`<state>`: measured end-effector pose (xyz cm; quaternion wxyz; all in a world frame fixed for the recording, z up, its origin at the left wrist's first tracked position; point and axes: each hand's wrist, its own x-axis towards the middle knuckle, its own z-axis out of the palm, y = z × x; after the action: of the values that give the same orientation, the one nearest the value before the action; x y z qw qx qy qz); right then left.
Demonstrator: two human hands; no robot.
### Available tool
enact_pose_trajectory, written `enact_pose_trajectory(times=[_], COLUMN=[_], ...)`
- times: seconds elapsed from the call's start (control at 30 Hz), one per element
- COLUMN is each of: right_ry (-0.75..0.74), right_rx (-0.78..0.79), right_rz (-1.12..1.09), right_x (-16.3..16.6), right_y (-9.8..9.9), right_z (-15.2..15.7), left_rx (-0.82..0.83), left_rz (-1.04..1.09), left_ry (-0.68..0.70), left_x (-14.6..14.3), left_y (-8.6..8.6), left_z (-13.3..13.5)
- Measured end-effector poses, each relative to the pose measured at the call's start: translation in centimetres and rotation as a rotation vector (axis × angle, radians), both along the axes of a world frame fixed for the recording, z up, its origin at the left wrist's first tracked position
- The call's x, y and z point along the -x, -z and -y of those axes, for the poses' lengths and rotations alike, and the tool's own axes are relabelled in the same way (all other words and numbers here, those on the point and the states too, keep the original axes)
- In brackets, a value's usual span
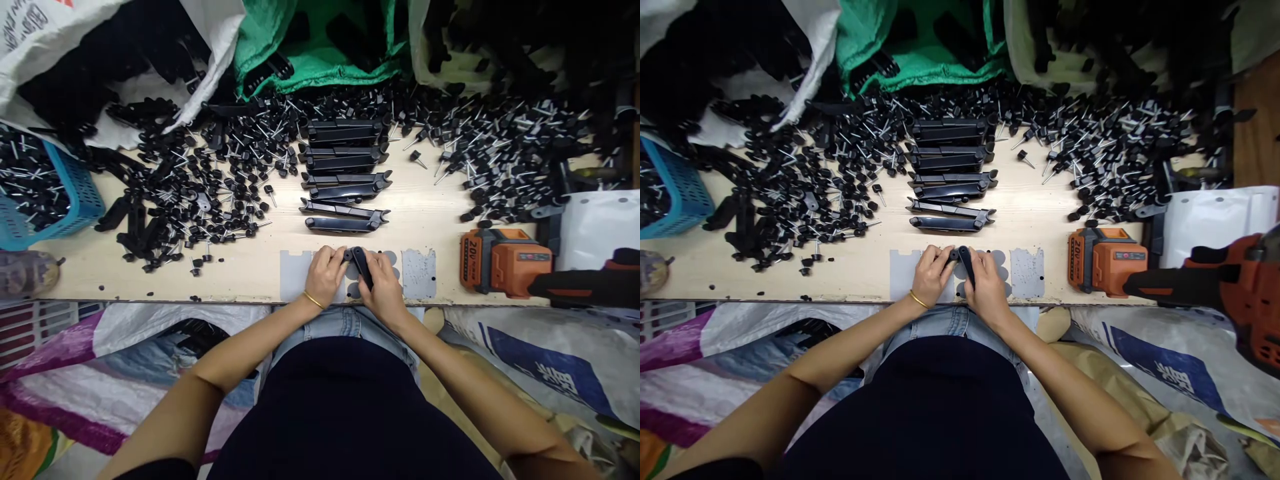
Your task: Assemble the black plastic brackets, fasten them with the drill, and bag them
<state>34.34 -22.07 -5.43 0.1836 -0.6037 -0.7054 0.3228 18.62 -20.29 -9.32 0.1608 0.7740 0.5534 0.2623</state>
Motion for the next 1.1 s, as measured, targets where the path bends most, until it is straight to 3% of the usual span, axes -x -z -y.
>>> enact_pose_trajectory(times=[0.07,0.2,0.33,0.47,0.63,0.77,0.93,1.0,1.1], right_ry=[-0.007,-0.030,-0.044,-0.026,0.003,0.013,-0.010,-0.023,-0.046], right_rx=[-0.018,-0.045,-0.043,-0.030,-0.005,-0.042,-0.001,-0.002,0.006], right_rz=[-0.006,-0.016,0.001,0.016,0.056,0.126,0.079,0.052,0.033], right_x=[0.0,-0.1,-0.2,-0.1,0.2,0.1,-0.3,-0.4,-0.6], right_y=[0.0,0.1,0.1,0.0,-0.2,0.0,0.2,0.3,0.3], right_z=[0.0,0.1,0.1,0.0,-0.1,-0.2,-0.6,-0.8,-1.0], left_rx=[-0.020,0.001,0.062,0.114,0.086,0.058,0.073,0.054,0.022], left_rz=[-0.011,-0.016,0.018,0.064,0.119,0.091,0.178,0.210,0.258], left_ry=[-0.006,0.141,0.125,0.292,0.046,0.037,-0.173,-0.177,-0.044], left_x=[-0.2,0.2,0.9,1.1,0.0,0.2,-0.5,-0.9,-1.2], left_y=[0.1,0.0,-0.3,-0.4,-0.4,-0.8,-1.1,-0.9,-0.8], left_z=[0.2,-0.3,-1.3,-2.2,-1.2,-0.1,-0.1,-0.5,-1.3])
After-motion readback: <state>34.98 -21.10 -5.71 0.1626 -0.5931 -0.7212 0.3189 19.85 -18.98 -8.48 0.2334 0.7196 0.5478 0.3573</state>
